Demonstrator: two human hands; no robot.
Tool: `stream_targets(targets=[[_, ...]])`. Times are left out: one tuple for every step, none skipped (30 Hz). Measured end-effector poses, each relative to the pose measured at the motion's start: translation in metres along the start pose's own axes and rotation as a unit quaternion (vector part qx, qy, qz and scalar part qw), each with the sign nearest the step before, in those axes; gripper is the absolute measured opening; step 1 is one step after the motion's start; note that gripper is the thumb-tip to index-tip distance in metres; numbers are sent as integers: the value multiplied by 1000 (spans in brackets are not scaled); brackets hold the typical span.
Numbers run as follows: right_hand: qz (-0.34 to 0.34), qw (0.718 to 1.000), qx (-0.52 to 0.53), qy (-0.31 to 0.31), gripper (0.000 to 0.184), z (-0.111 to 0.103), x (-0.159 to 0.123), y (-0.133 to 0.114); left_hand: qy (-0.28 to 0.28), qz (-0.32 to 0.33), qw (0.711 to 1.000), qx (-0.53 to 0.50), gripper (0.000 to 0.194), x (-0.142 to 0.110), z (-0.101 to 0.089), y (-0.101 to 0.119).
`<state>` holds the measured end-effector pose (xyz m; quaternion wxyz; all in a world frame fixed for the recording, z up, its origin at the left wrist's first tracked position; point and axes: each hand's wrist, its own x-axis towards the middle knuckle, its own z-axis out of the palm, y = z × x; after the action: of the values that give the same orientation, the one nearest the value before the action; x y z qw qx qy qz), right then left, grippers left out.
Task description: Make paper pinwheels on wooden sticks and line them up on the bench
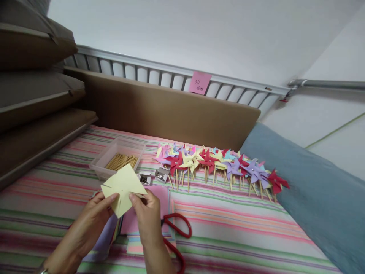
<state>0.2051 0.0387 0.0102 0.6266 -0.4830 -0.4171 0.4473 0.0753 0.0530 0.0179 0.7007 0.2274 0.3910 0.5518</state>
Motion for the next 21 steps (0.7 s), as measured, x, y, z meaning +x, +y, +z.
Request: stream_targets(targets=[[-71,995,-68,29,15,-4,1,-2,8,-2,1000,-2,31,-1,0,0],[-150,977,-138,55,14,-8,1,-4,13,-14,1000,-10,30,-2,0,0],[-226,950,-202,77,16,-12,2,-6,8,-35,999,-25,27,-3,0,2],[-291,919,-252,87,22,-16,2,-7,-10,-62,997,-46,26,-5,1,3],[-337,893,-286,86,28,-19,1,-8,-38,-90,992,-75,28,-7,1,5],[-366,876,-307,74,35,-22,1,-8,-71,-113,985,-105,32,-8,3,8],[-379,867,-320,56,39,-24,0,-8,-102,-127,977,-136,36,-10,4,11],[-384,863,-326,36,42,-25,0,-7,-128,-133,969,-163,39,-11,5,14],[-384,864,-326,20,43,-26,0,-6,-144,-133,964,-182,41,-12,6,16],[-381,867,-321,6,43,-27,0,-5,-148,-131,961,-193,42,-12,7,18],[-378,871,-312,-4,43,-27,0,-3,-144,-129,961,-197,40,-13,8,20],[-375,876,-302,-11,43,-27,1,-1,-135,-127,963,-194,36,-12,8,21],[-370,881,-293,-18,43,-27,2,0,-123,-123,967,-188,32,-12,8,22],[-363,887,-285,-22,43,-27,2,2,-110,-118,970,-182,28,-12,8,22],[-355,893,-277,-25,42,-26,2,4,-97,-114,972,-179,26,-11,7,22],[-347,898,-268,-25,41,-26,2,5,-83,-111,974,-178,24,-10,7,21],[-340,904,-259,-23,40,-25,2,6,-70,-112,975,-179,23,-10,6,21],[-334,909,-249,-19,40,-24,1,7,-59,-115,975,-179,22,-9,5,20],[-329,913,-240,-15,40,-23,1,7,-49,-120,975,-178,21,-8,4,19],[-324,917,-234,-11,40,-22,0,7,-43,-124,976,-175,21,-7,3,18],[-320,919,-230,-9,41,-21,-1,7,-39,-126,977,-170,21,-6,3,18]])
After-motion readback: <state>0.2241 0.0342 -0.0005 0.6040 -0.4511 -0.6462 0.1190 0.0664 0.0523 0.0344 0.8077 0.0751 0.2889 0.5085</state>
